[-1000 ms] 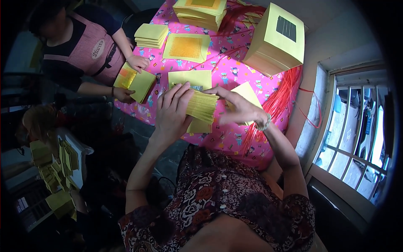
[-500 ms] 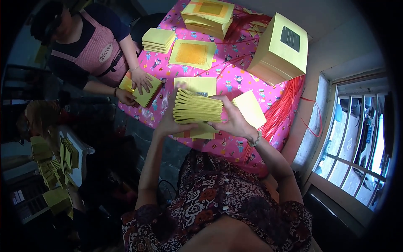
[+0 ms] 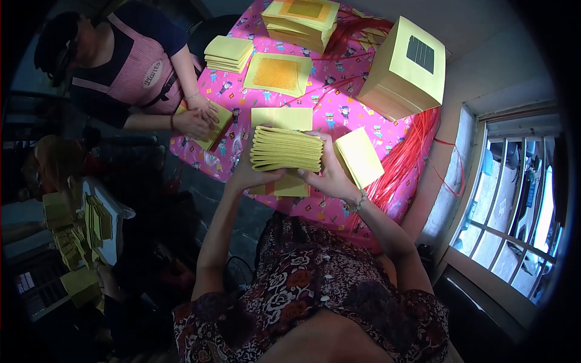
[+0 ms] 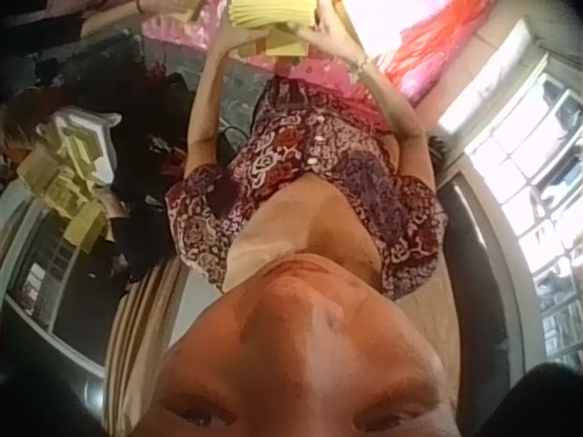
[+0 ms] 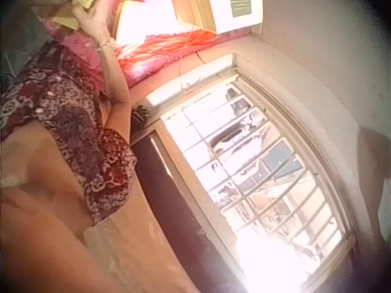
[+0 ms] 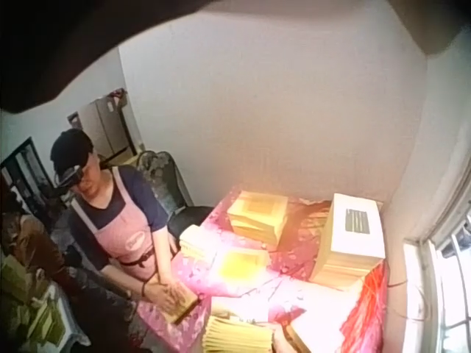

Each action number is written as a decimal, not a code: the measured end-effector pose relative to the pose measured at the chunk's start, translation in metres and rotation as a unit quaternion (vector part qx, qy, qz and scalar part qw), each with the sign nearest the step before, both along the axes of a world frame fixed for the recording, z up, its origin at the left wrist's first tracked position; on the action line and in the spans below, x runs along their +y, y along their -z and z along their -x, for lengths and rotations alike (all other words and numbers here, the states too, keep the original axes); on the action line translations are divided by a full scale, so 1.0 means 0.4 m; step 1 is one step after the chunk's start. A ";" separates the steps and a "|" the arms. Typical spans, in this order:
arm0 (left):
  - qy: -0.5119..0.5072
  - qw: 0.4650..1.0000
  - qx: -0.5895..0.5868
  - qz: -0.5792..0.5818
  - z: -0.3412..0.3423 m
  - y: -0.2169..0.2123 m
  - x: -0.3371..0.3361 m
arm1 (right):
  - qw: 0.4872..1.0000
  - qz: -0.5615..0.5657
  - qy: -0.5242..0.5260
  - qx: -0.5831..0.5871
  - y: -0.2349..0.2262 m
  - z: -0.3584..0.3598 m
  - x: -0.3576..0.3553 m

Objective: Bundling and tying stacks of yellow paper sheets with red ribbons.

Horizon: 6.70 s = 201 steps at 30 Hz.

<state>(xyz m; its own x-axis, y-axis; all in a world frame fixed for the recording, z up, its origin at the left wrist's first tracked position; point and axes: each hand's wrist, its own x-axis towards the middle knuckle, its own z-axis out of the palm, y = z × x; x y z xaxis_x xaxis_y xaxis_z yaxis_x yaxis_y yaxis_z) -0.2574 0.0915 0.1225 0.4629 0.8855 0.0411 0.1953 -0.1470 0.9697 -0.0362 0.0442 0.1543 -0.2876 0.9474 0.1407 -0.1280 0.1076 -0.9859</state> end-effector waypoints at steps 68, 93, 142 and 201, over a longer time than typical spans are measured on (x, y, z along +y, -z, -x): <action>0.558 0.671 0.476 -0.104 -0.641 -0.260 0.185 | 0.795 0.155 -0.046 -0.585 -0.227 -0.378 0.015; -0.280 0.871 -0.188 0.356 -0.399 0.262 -0.219 | 0.890 0.450 0.006 0.070 0.248 -0.531 -0.026; -0.145 0.809 -0.239 0.516 -0.469 0.309 -0.124 | 0.892 0.431 -0.133 -0.038 0.258 -0.441 -0.019; -0.076 0.893 -0.009 0.444 -0.444 0.258 0.096 | 0.909 0.410 0.061 0.046 0.303 -0.418 0.048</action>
<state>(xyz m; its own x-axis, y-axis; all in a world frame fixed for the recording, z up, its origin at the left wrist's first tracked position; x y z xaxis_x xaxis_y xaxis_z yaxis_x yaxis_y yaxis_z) -0.0798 0.1298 0.0193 0.3419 0.6248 -0.7020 0.1303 0.7082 0.6938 0.1311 0.0633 0.0332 -0.1954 0.7693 -0.6083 -0.2501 -0.6388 -0.7275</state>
